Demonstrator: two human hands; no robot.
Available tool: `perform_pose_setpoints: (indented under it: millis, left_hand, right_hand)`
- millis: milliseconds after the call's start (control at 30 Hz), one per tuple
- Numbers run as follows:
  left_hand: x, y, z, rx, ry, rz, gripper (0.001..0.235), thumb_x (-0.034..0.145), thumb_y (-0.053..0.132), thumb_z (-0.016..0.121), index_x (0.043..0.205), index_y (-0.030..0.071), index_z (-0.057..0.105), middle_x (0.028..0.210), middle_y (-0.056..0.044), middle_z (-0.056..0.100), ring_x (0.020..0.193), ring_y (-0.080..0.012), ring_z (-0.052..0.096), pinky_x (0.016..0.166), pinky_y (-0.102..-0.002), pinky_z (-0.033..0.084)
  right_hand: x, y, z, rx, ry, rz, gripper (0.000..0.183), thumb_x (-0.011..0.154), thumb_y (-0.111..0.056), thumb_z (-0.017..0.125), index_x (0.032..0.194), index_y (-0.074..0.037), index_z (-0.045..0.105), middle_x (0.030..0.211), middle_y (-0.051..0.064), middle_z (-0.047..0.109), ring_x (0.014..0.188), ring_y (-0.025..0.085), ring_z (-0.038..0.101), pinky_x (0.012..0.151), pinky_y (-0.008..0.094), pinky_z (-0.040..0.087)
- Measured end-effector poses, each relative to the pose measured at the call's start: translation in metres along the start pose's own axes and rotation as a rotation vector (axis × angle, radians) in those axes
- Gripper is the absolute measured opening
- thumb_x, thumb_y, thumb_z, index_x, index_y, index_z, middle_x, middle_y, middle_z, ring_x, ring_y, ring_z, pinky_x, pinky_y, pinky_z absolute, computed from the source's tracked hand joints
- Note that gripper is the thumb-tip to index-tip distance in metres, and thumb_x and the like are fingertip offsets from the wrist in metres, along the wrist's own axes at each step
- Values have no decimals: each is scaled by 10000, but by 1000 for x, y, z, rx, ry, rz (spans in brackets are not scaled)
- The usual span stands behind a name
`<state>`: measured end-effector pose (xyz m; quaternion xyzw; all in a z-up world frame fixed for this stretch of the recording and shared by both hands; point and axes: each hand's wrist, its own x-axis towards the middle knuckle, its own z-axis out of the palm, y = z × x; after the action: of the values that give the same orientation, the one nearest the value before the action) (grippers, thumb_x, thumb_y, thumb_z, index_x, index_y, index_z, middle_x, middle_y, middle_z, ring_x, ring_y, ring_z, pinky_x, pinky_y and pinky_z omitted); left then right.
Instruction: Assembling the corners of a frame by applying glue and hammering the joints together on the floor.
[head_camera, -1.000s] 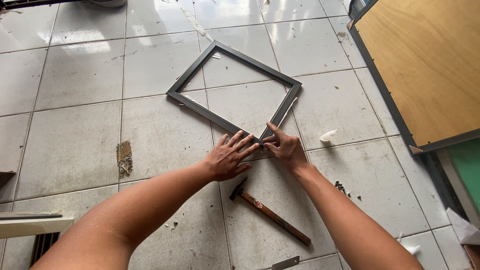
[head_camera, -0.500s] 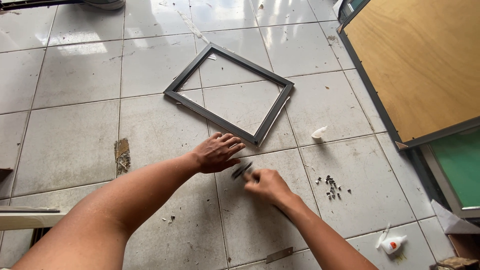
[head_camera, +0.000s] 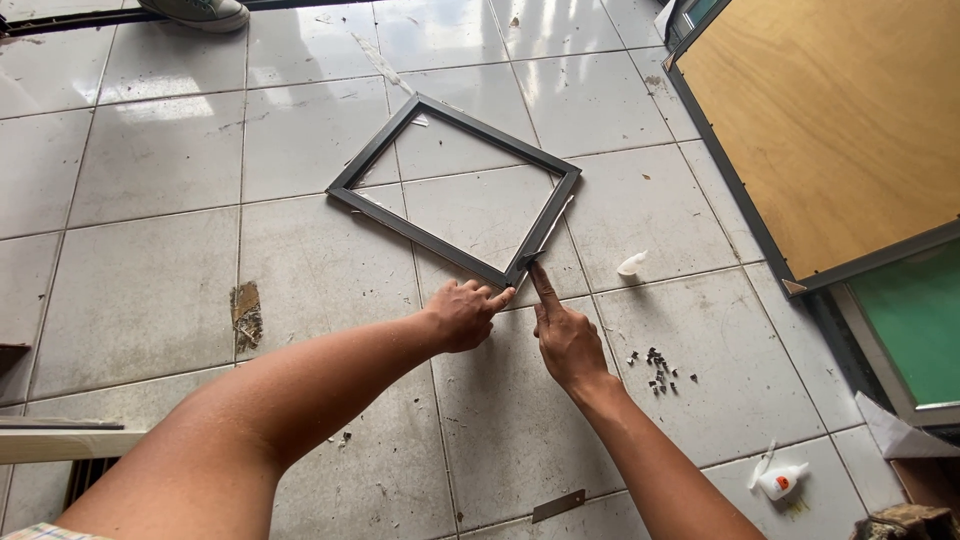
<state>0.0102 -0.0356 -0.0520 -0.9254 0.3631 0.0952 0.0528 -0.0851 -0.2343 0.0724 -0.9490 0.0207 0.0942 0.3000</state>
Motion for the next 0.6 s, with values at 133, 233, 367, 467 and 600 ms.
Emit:
perform_pose_setpoints:
  millis: [133,233,367,467,600]
  left_hand:
    - [-17,11,-29,-208,-146,-82,795,1058,382,605,1786,316,292,1081,-157,819,1076,-384,823,824,-573,636]
    - [-19,19,-37,-200,-185,-97,813,1064,390,580,1799,265,257,1052,-172,838,1089,-387,835,900,-569,662]
    - [-15,19,-32,-101,-180,-75,874,1053,401,616,1810,232,214,1028,-157,838,1054,-361,843,884,-546,670]
    - [-20,22,-31,-90,-193,-60,910,1045,420,629,1813,215,187,1038,-153,840,1055,-357,844,884,-552,669]
    - [-29,24,-49,-64,-199,-32,927,1055,412,638,1816,158,172,1059,-152,845,1098,-354,837,951,-545,664]
  right_hand:
    - [-1,2,2,-107,-78,17,609,1171,-345,375,1719,-604,323,1185,183,828,1129,518,781,1023,661,623]
    - [5,14,21,-36,56,-23,592,1173,-392,365,1723,-607,332,1049,234,821,1035,545,789,955,677,638]
    - [15,23,39,-89,53,-22,608,1177,-422,376,1746,-611,274,998,225,809,1016,509,805,918,651,652]
    - [3,-3,17,-90,-56,25,634,1170,-360,370,1750,-594,267,1053,287,823,1088,557,789,981,673,628]
    - [17,24,47,-80,57,39,518,1158,-570,345,1659,-701,354,925,181,814,939,473,825,829,617,681]
